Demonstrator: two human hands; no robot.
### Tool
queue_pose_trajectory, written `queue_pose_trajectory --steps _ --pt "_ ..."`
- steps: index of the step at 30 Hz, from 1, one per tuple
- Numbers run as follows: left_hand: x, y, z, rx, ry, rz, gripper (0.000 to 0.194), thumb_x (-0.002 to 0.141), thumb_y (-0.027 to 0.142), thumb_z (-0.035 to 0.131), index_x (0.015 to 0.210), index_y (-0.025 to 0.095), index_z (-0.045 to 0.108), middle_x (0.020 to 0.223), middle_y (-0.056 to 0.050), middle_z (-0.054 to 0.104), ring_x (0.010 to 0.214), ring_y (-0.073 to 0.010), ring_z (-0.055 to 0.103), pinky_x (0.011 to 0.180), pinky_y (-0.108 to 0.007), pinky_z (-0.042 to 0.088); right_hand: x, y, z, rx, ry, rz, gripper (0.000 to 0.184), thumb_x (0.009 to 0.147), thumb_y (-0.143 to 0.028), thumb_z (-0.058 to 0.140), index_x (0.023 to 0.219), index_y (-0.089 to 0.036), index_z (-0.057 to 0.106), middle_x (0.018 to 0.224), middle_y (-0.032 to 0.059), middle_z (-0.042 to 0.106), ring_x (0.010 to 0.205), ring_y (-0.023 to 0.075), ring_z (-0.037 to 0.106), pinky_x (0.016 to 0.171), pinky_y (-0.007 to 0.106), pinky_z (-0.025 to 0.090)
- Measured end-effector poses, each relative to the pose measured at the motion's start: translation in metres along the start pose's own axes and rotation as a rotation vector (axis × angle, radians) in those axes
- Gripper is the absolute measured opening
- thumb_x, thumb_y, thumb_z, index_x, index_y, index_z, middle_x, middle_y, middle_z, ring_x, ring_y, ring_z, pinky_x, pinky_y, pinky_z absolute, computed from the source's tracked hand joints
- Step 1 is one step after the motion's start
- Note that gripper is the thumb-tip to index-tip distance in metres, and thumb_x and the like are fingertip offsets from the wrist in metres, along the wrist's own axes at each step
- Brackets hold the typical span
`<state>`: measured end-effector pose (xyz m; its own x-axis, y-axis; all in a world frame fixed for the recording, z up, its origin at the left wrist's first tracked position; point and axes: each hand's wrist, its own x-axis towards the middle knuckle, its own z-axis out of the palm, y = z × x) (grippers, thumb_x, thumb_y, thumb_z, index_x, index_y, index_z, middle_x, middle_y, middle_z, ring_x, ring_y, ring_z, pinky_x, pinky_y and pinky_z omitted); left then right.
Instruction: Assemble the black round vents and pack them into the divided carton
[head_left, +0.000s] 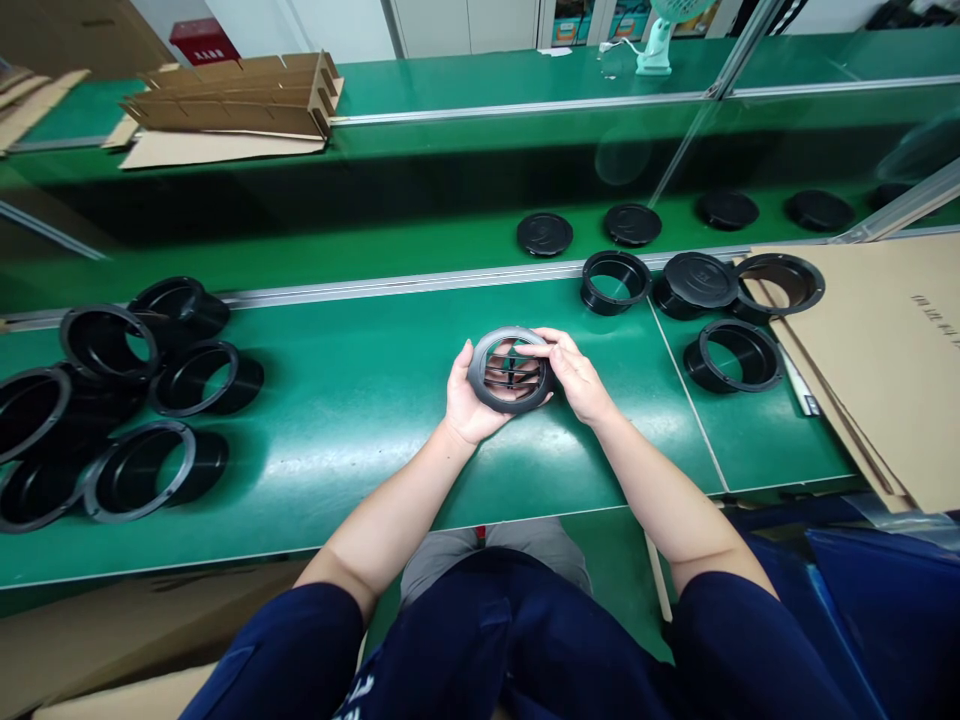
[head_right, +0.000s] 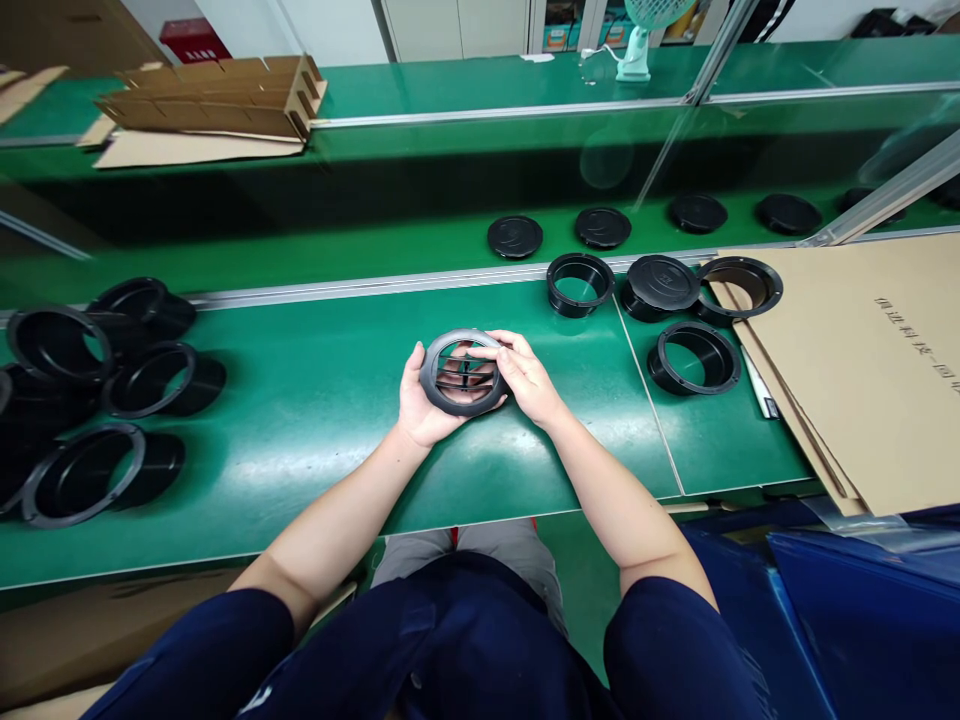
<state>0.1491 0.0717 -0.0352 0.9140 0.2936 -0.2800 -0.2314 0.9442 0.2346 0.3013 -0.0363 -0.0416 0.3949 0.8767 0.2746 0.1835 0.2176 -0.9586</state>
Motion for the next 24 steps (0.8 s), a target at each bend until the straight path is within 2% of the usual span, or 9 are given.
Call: queue_pose_trajectory --steps 5,11,16,19,24 --pt "0.001 0.000 0.001 0.023 -0.007 -0.004 0.067 0.098 0.069 0.042 0.134 0.014 0.059 0.142 -0.023 0.056 0.132 -0.0446 0.053 0.108 -0.072 0.036 0.000 0.002 0.000 -0.028 0.000 -0.011 0.059 0.103 -0.069 0.041 0.121 -0.027 0.077 0.138 0.0083 0.054 0.139 0.0255 0.045 0.123 0.039 0.033" --pt "0.001 0.000 -0.001 -0.002 0.005 0.000 0.061 0.097 0.068 0.045 0.125 0.018 0.064 0.139 -0.021 0.058 0.132 -0.0437 0.053 0.107 -0.071 0.038 -0.001 0.000 0.000 -0.114 0.000 -0.046 0.062 0.104 -0.070 0.034 0.127 -0.028 0.074 0.142 0.0084 0.052 0.140 0.0259 0.045 0.124 0.043 0.032" --pt "0.000 0.001 0.003 -0.024 0.008 -0.001 0.061 0.099 0.070 0.041 0.123 0.019 0.065 0.136 -0.019 0.060 0.130 -0.0428 0.055 0.105 -0.070 0.041 -0.002 -0.001 -0.001 -0.206 -0.037 -0.087 0.067 0.106 -0.067 0.023 0.140 -0.028 0.065 0.149 0.0082 0.048 0.145 0.0257 0.039 0.126 0.045 0.028" --pt "0.001 0.002 0.006 -0.039 0.040 0.030 0.062 0.101 0.068 0.037 0.118 0.016 0.066 0.127 -0.017 0.067 0.126 -0.0388 0.059 0.105 -0.064 0.046 -0.003 0.003 0.000 -0.368 -0.067 -0.140 0.063 0.107 -0.064 0.024 0.139 -0.029 0.065 0.154 0.0075 0.042 0.146 0.0280 0.037 0.124 0.050 0.030" --pt "0.005 0.005 0.009 -0.062 0.141 0.129 0.060 0.106 0.061 0.033 0.128 0.014 0.064 0.118 -0.010 0.072 0.115 -0.0258 0.066 0.103 -0.042 0.053 -0.003 0.011 0.003 -0.794 -0.209 -0.302 0.049 0.103 -0.057 0.048 0.140 -0.028 0.064 0.163 0.0081 0.033 0.149 0.0336 0.025 0.124 0.058 0.024"
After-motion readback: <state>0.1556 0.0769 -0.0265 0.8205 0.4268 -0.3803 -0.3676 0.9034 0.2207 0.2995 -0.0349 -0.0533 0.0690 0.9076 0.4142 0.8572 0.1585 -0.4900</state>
